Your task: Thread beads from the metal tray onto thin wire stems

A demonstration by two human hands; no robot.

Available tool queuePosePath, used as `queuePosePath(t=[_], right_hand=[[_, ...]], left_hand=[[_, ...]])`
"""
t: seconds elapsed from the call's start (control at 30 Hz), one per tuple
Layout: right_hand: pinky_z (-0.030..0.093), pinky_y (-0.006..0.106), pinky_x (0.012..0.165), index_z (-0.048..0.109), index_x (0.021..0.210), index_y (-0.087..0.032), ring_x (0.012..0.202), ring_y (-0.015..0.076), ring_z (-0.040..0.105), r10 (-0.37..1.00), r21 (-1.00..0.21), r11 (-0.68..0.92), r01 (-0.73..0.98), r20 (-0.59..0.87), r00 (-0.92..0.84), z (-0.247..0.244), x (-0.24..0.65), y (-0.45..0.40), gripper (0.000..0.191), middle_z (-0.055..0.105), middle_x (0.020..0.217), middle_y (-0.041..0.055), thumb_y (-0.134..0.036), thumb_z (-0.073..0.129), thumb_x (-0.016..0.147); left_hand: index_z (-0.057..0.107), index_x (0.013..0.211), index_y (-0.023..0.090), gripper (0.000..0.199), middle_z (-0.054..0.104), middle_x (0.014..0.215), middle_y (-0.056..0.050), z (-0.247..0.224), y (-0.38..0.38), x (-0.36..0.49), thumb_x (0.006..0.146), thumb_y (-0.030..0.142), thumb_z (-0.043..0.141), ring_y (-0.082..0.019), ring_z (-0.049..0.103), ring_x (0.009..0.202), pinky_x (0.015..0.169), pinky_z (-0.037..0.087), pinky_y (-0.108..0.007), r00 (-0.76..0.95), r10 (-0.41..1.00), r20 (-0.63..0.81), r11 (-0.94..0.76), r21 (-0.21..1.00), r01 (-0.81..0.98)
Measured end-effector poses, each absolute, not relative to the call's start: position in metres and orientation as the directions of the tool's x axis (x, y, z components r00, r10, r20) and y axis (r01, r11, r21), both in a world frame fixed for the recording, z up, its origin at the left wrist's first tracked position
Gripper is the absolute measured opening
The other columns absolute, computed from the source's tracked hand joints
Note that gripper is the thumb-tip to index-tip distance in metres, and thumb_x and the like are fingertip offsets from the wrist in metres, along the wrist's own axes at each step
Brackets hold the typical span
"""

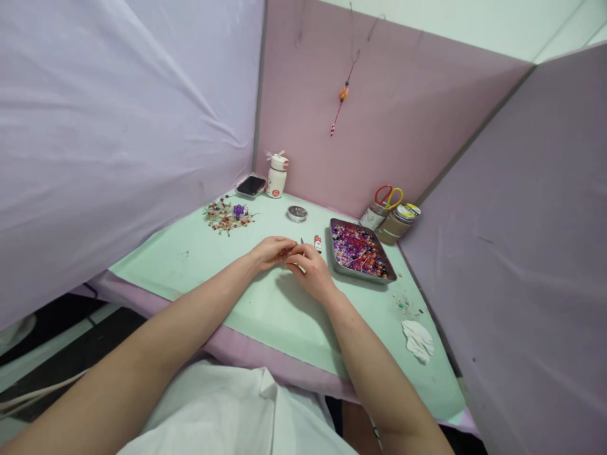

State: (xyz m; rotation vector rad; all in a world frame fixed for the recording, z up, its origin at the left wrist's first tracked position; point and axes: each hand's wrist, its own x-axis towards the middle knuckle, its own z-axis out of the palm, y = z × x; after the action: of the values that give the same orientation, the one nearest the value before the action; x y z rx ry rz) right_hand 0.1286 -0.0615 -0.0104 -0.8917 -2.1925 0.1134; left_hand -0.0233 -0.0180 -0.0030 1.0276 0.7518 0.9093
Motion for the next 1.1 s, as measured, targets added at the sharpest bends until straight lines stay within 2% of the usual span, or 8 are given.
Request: queuePosePath(t=[0.3,0.47,0.57,0.9,1.1], right_hand=[[0.043,0.032,0.083,0.066,0.083,-0.024,0.092,0.0177,0.054,0.641,-0.462,0.765,0.449,0.613,-0.462,-0.006,0.114,-0.078,0.018,0.06,0.091,0.0057,-0.033,0.051,0.088],[0.039,0.028,0.067,0.053,0.062,-0.021,0.07,0.0153,0.05,0.822,-0.673,0.561,0.483,0.525,-0.222,-0.009,0.113,-0.074,0.028,0.051,0.068,0.0007,-0.033,0.047,0.086],[0.036,0.027,0.063,0.049,0.06,-0.02,0.065,0.0143,0.047,0.881,-0.747,0.455,0.484,0.458,-0.12,-0.014,0.113,-0.067,0.028,0.048,0.063,-0.0012,-0.034,0.048,0.084],[0.035,0.027,0.064,0.051,0.059,-0.02,0.064,0.0148,0.046,0.913,-0.807,0.374,0.457,0.408,-0.026,-0.014,0.116,-0.062,0.031,0.05,0.06,-0.0011,-0.04,0.047,0.082],[0.032,0.025,0.059,0.054,0.062,-0.019,0.058,0.0138,0.044,0.948,-0.865,0.292,0.407,0.319,-0.002,-0.015,0.118,-0.06,0.032,0.049,0.057,-0.0019,-0.043,0.047,0.083]], left_hand=[[0.064,0.073,0.01,0.023,0.064,0.07,-0.004,-0.009,-0.012,-0.022,0.063,0.028,0.074,-0.01,0.057,0.062,0.063,0.044,-0.024,0.266,0.961,-0.08,0.159,0.943,-0.291],[0.065,0.075,0.011,0.027,0.065,0.071,-0.005,-0.004,-0.015,-0.018,0.06,0.031,0.076,-0.011,0.058,0.065,0.07,0.046,-0.028,0.217,0.976,-0.033,0.091,0.961,-0.263],[0.066,0.074,0.011,0.027,0.066,0.071,-0.005,-0.004,-0.015,-0.016,0.059,0.031,0.076,-0.012,0.06,0.068,0.076,0.047,-0.03,0.21,0.977,0.026,0.034,0.961,-0.274],[0.067,0.074,0.012,0.026,0.066,0.075,-0.004,-0.007,-0.016,-0.014,0.059,0.031,0.075,-0.014,0.061,0.072,0.081,0.048,-0.035,0.251,0.964,0.091,-0.026,0.968,-0.25],[0.068,0.076,0.014,0.024,0.067,0.079,-0.005,-0.007,-0.015,-0.015,0.062,0.032,0.073,-0.016,0.061,0.076,0.081,0.048,-0.035,0.292,0.945,0.146,-0.095,0.979,-0.182]])
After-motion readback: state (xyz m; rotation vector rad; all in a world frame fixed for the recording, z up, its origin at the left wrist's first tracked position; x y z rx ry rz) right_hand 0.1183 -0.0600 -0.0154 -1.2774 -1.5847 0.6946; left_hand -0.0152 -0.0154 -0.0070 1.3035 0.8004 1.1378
